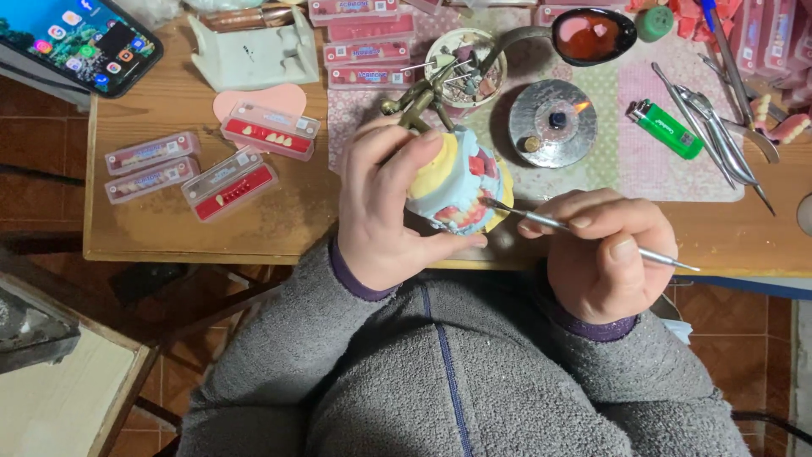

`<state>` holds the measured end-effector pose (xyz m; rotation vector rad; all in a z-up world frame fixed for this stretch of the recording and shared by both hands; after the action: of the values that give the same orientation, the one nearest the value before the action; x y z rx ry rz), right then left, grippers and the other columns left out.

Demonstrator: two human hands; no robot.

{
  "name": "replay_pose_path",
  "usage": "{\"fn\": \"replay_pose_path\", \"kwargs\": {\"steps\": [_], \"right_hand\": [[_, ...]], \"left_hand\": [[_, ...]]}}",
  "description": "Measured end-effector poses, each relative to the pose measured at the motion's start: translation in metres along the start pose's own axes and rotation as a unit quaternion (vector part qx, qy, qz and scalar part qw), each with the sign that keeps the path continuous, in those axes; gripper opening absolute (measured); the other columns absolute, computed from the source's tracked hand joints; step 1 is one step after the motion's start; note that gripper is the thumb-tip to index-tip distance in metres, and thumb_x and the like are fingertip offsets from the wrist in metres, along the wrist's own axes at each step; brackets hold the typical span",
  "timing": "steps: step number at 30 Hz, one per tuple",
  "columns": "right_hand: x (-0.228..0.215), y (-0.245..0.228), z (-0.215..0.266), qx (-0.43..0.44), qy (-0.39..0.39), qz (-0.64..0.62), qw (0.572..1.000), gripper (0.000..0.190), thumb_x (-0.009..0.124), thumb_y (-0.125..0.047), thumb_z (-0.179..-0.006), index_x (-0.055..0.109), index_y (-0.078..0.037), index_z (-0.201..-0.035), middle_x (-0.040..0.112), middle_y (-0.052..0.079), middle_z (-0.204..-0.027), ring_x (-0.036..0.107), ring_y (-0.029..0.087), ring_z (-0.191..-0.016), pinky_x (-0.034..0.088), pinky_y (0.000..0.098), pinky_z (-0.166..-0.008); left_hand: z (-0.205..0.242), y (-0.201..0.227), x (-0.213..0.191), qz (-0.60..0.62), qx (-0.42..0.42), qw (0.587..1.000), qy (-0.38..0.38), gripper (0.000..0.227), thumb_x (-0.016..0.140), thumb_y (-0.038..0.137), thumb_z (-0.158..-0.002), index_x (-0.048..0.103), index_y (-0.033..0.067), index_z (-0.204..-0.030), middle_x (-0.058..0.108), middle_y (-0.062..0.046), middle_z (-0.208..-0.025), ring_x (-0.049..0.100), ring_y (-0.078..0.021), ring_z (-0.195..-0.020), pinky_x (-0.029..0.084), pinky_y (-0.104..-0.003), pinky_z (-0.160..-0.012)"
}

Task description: The person handles a dental model, placing a small tooth-like piece into the upper jaw. They then use a metal tool to scrape and shape the pink material on the model's gums and teeth. The person rotates the model to work on different areas.

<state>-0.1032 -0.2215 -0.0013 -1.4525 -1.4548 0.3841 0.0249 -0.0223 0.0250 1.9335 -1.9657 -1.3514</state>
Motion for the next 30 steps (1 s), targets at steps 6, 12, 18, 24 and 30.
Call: {"fn": "replay_pose_path", "kwargs": {"steps": [6, 12, 18, 24, 30], "right_hand": [[0.001, 0.000, -0.001, -0.018, -0.011, 0.044, 0.999, 0.029, 0.059, -0.026, -0.112, 0.058, 0.003, -0.108, 0.065, 0.022, -0.099, 0.068, 0.032, -0.086, 0.060, 0.0447, -0.082], [0.003, -0.002, -0.001, -0.016, -0.012, 0.070, 0.997, 0.030, 0.060, -0.027, -0.113, 0.056, 0.002, -0.108, 0.065, 0.023, -0.103, 0.068, 0.032, -0.092, 0.058, 0.0443, -0.083], [0.008, -0.011, 0.000, -0.057, -0.021, 0.164, 0.985, 0.032, 0.058, -0.031, -0.114, 0.056, -0.001, -0.105, 0.067, 0.020, -0.104, 0.069, 0.030, -0.095, 0.057, 0.0414, -0.086], [0.019, -0.027, -0.004, -0.071, -0.067, 0.263, 0.960, 0.032, 0.059, -0.036, -0.112, 0.059, -0.004, -0.108, 0.068, 0.015, -0.107, 0.070, 0.029, -0.101, 0.055, 0.0406, -0.092], [0.014, -0.027, -0.004, -0.083, -0.115, 0.283, 0.949, 0.030, 0.057, -0.035, -0.112, 0.059, -0.005, -0.107, 0.068, 0.014, -0.102, 0.072, 0.029, -0.098, 0.060, 0.0408, -0.091]], "left_hand": [[0.000, -0.001, -0.001, 0.005, 0.008, 1.000, 0.004, 0.108, 0.108, 0.034, -0.065, 0.042, 0.0135, -0.149, 0.041, -0.011, -0.141, 0.045, -0.0336, -0.134, 0.042, -0.048, -0.117], [-0.001, -0.003, -0.001, 0.007, 0.011, 1.000, 0.000, 0.107, 0.107, 0.035, -0.067, 0.042, 0.0137, -0.150, 0.041, -0.011, -0.141, 0.045, -0.0332, -0.133, 0.043, -0.047, -0.117], [-0.002, -0.002, -0.002, 0.002, 0.008, 1.000, -0.003, 0.107, 0.106, 0.037, -0.067, 0.042, 0.0133, -0.149, 0.042, -0.012, -0.141, 0.046, -0.0325, -0.131, 0.044, -0.047, -0.115], [-0.002, -0.001, -0.003, 0.004, 0.010, 1.000, -0.002, 0.108, 0.106, 0.038, -0.065, 0.042, 0.0129, -0.149, 0.042, -0.011, -0.141, 0.046, -0.0320, -0.131, 0.043, -0.047, -0.115], [-0.001, -0.002, -0.002, 0.012, -0.003, 1.000, -0.004, 0.108, 0.106, 0.037, -0.065, 0.043, 0.0131, -0.149, 0.042, -0.012, -0.142, 0.047, -0.0321, -0.131, 0.044, -0.045, -0.116]]}}
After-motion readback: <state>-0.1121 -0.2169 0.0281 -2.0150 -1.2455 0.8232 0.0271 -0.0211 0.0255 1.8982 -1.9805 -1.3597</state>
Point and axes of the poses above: each hand's wrist, its own z-axis away from the middle knuckle, its own x-axis out of the palm, y = z × x, the point moved 4 cm from there along -z, towards the middle knuckle
